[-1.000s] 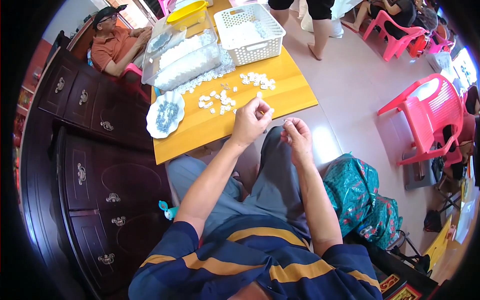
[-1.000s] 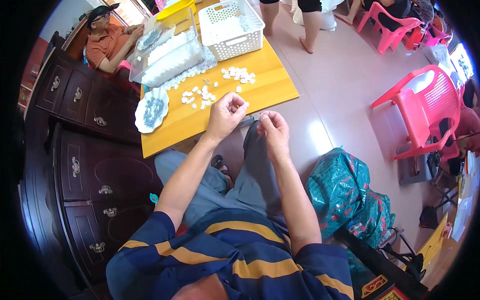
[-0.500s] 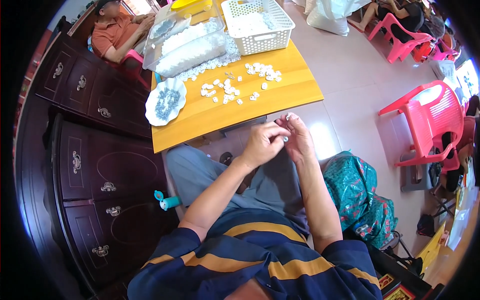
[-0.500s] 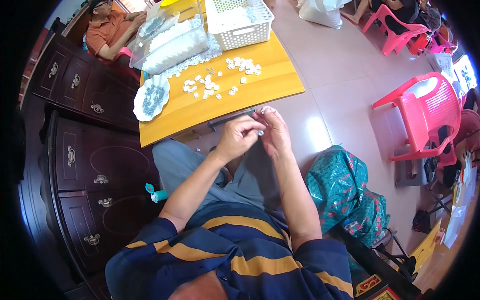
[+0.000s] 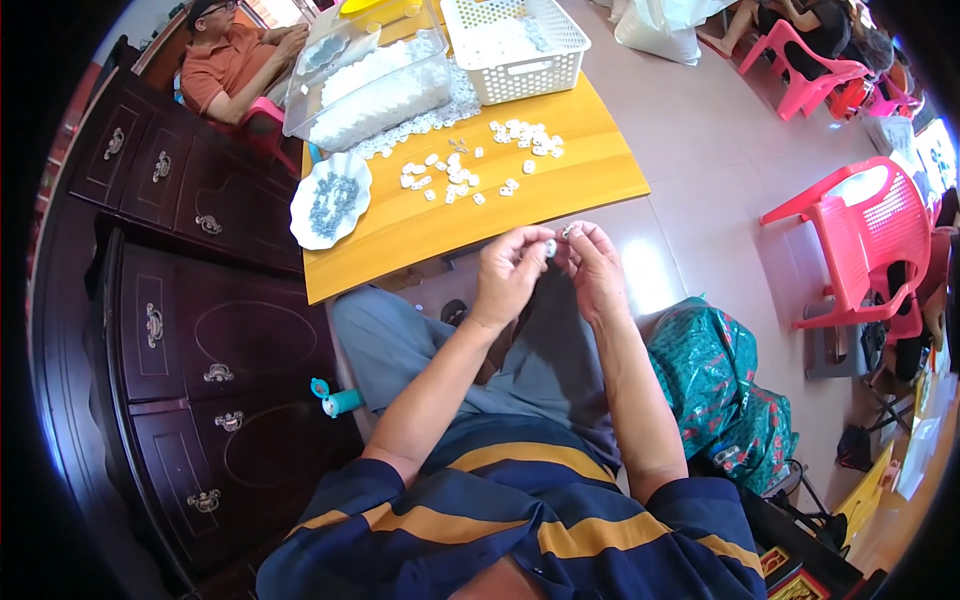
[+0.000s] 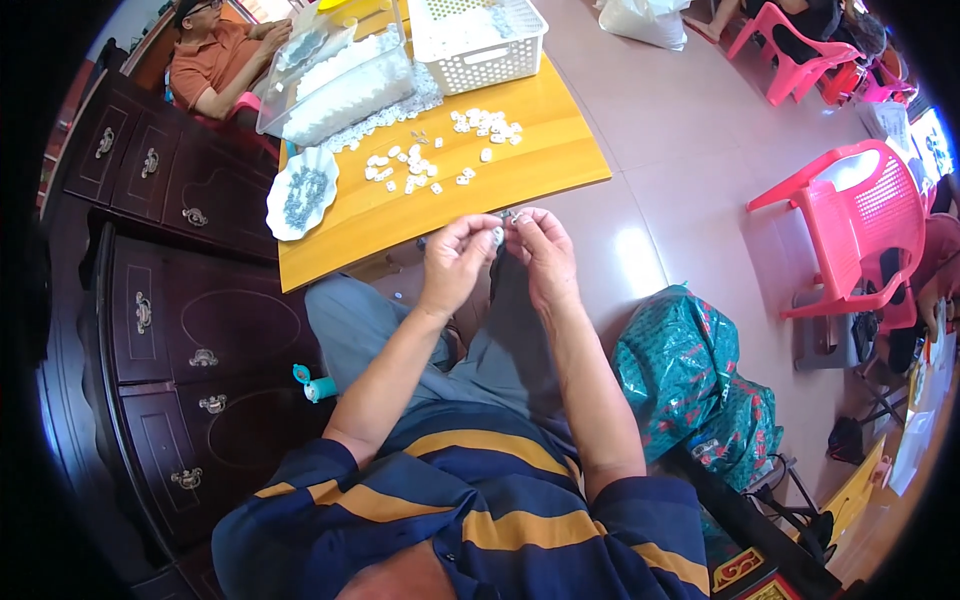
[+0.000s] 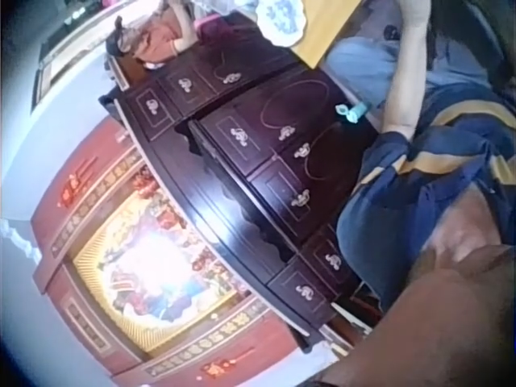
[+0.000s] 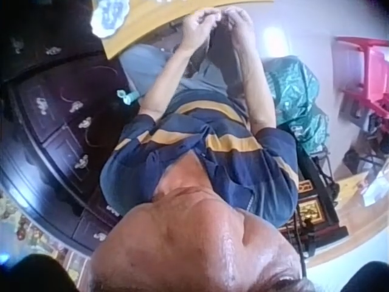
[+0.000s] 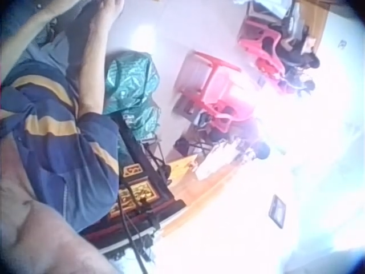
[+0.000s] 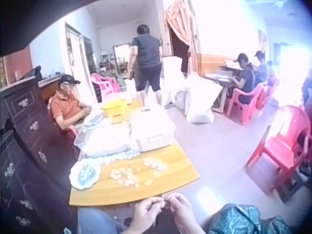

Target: Assembling small plastic components by hand by inserting metal fasteners.

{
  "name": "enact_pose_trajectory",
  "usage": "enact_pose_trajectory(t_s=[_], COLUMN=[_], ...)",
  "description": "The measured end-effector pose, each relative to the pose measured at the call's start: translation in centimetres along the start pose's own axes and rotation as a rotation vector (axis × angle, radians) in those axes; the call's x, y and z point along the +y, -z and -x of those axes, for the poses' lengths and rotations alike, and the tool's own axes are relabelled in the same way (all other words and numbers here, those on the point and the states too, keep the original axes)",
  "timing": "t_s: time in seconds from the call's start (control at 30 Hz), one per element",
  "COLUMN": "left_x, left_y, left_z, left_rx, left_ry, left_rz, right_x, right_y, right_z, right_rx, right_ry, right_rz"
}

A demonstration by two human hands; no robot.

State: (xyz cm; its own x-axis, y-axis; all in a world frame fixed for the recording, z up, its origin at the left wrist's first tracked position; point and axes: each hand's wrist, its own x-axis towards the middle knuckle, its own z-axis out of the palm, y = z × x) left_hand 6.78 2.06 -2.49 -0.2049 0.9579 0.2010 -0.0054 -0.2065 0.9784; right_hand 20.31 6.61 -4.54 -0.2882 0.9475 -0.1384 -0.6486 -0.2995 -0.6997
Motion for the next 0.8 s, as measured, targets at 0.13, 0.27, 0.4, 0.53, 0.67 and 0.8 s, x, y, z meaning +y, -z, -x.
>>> enact_pose_trajectory(t_s=[0.13,0.27,0.4,0.53,0.67,0.8], left_x=[0.8,0.6,1.1,1.3,1.8,1.6], left_y=[1.4,2.3,2.3,2.4,2.3,2.6], left_z=[-1.3,-1.5,-1.3,-1.2,-1.3,-1.6], left_rx=[0.030,0.025,-0.001,0.001,-0.015,-0.022], left_ry=[-0.031,-0.058,-0.020,-0.043,-0.041,-0.028], left_rz=[-0.046,-0.097,-0.125,-0.147,-0.184,-0.199], right_x=[0.3,0.8,0.7,1.0,1.0,0.9], right_y=[-0.4,-0.7,-1.1,-1.3,-1.1,-1.4], right_z=[0.4,0.4,0.7,0.8,0.8,0.8], right_rx=[-0.037,-0.080,-0.095,-0.092,-0.096,-0.062], right_ry=[0.000,0.008,-0.002,0.004,0.040,0.031], right_rz=[0.173,0.261,0.270,0.291,0.326,0.319])
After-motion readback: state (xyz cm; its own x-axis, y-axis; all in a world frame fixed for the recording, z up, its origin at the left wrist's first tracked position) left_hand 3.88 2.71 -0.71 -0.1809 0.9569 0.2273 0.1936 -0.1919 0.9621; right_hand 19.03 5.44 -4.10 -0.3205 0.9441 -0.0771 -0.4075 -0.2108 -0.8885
